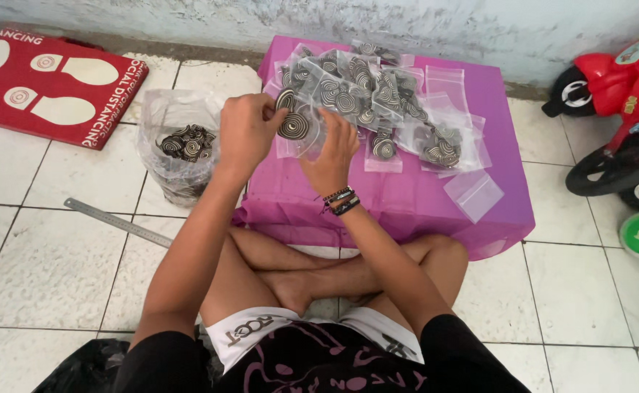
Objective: The person picks up metal circular items from a bag and places them into small plastic pouches on a low table.
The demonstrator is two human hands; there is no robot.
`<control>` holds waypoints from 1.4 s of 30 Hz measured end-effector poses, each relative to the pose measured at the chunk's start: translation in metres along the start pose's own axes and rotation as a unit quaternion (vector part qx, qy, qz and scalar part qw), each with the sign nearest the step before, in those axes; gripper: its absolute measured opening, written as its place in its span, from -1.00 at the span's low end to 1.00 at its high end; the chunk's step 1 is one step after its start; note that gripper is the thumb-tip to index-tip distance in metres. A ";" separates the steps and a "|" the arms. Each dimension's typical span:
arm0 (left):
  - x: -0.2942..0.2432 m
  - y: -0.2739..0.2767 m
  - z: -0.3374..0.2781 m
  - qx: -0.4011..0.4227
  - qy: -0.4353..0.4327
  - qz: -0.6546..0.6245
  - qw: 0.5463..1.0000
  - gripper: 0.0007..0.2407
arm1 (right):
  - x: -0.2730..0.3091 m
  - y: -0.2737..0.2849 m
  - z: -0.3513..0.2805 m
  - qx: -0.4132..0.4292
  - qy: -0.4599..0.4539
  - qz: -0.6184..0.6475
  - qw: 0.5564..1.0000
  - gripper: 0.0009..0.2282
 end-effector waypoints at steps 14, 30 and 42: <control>-0.024 -0.010 -0.012 -0.009 0.023 -0.043 0.999 -0.89 | 0.003 -0.006 0.006 0.007 -0.028 -0.010 1.000 -0.22; 0.011 -0.032 -0.009 -0.004 0.040 -0.114 0.993 -0.92 | 0.006 -0.002 0.003 -0.016 0.011 -0.011 1.000 -0.26; 0.236 -0.004 0.005 0.155 0.259 0.267 0.915 -0.73 | -0.076 -0.063 -0.043 0.051 0.108 -0.150 0.981 -0.34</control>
Point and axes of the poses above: each hand's wrist, its own z-axis towards the middle knuckle, its own y-axis out of the back of the hand, x = y × z, the point moved 6 cm from there along z, towards the middle knuckle, and after that the axes turned 13 degrees about x, right-handed, at the moved point
